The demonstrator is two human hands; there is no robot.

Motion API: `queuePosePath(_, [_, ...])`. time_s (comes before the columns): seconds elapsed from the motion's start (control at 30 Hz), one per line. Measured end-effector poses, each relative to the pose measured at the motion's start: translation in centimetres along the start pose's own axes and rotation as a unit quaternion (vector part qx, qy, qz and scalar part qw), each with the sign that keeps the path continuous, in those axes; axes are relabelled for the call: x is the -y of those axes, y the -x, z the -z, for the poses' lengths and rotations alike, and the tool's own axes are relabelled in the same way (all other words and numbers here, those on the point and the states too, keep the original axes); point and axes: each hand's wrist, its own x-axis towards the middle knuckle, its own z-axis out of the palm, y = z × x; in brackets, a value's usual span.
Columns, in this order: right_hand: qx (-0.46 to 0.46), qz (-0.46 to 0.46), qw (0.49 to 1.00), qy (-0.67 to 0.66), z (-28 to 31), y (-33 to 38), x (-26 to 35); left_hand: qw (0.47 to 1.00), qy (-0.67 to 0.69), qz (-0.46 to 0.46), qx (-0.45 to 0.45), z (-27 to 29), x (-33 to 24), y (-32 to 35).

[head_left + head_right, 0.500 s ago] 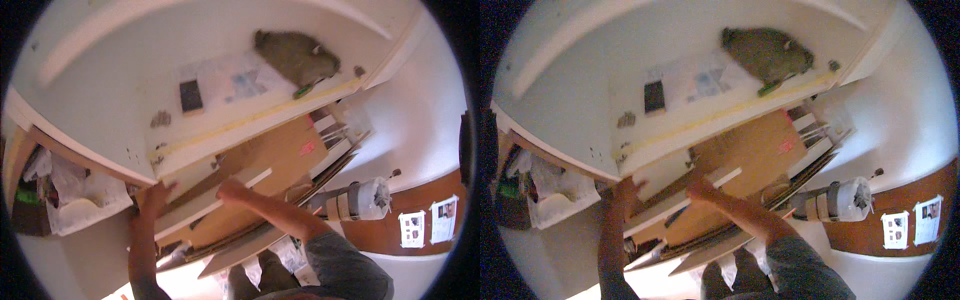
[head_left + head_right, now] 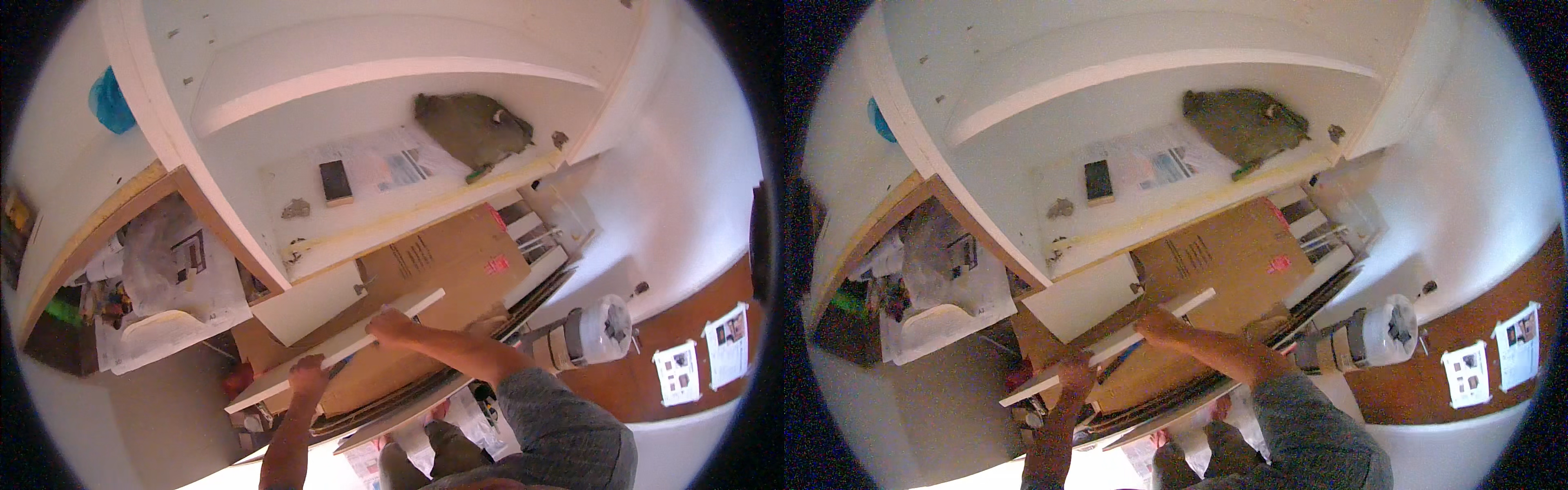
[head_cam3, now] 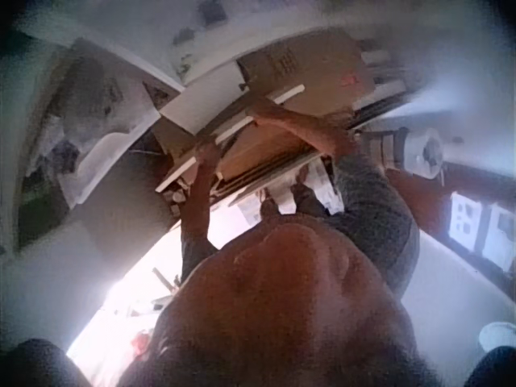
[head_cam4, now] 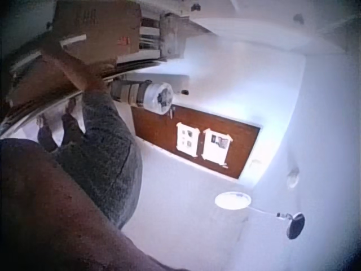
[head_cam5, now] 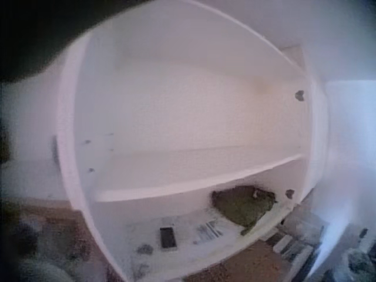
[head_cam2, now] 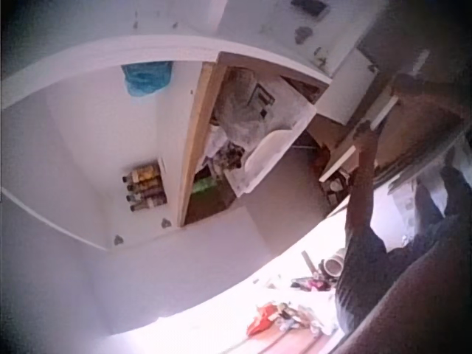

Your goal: The person assembles a white wall cabinet by fitting a door panel and a trim strip. They use a hammer to secure the trim and adjust the door alignment. The person moves around the room to retrieve parts and tools during the process.

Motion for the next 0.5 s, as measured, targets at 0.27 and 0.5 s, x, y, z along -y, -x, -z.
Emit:
queuePosePath(0.27, [0.025,-0.026,0.999,0.007,3.2,0.2,2.7,0.997,0.006,-0.038,-0.071,5.8,0.4,1.1])
queuePosePath(0.5, [-0.012,-0.053,0.998,-0.015,17.4,6.4,8.1,0.978,0.079,-0.121,-0.154,14.0,-1.0,2.7])
